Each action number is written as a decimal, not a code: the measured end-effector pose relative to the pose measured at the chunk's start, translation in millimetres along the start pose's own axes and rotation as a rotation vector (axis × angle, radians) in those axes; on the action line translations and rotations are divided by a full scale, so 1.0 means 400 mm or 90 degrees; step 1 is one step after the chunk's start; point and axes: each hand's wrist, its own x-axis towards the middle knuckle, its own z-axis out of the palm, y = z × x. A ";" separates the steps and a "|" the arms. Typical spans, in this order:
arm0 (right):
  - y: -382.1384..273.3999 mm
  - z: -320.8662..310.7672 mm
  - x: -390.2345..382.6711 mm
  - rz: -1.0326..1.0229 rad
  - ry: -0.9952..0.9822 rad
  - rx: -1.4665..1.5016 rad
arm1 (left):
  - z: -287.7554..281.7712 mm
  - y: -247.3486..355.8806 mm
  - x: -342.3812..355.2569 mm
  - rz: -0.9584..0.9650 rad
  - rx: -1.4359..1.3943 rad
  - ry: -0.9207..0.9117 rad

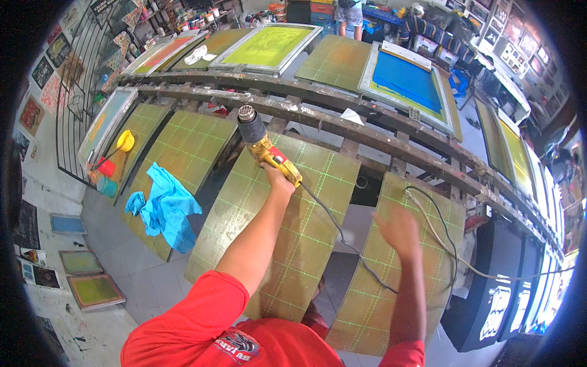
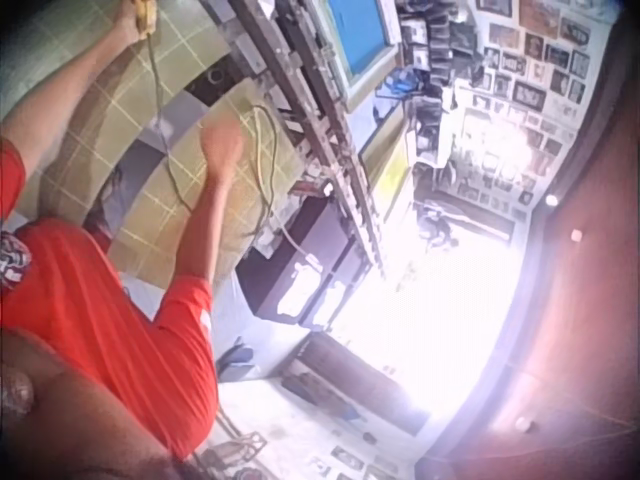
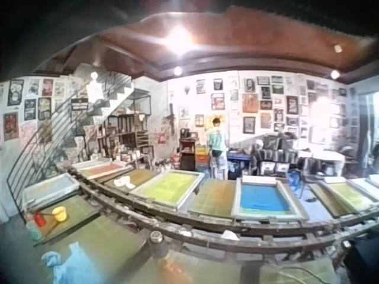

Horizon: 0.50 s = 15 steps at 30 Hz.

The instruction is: The person uses a heat gun to dry ink on black t-shirts printed with a white logo. They then position a screen printing frame over a shirt and use a squeegee to apply teal ink through the stencil. The process is repeated for multiple shirts.

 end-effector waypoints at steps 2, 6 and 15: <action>-0.132 0.038 0.089 -0.129 -0.012 0.191 | 0.017 0.009 -0.017 -0.017 0.007 0.016; -0.349 0.177 0.212 -0.189 0.079 0.199 | 0.007 0.023 -0.012 -0.069 0.002 -0.006; -0.465 0.247 0.259 -0.121 -0.012 0.187 | -0.005 0.004 -0.013 -0.072 0.095 0.040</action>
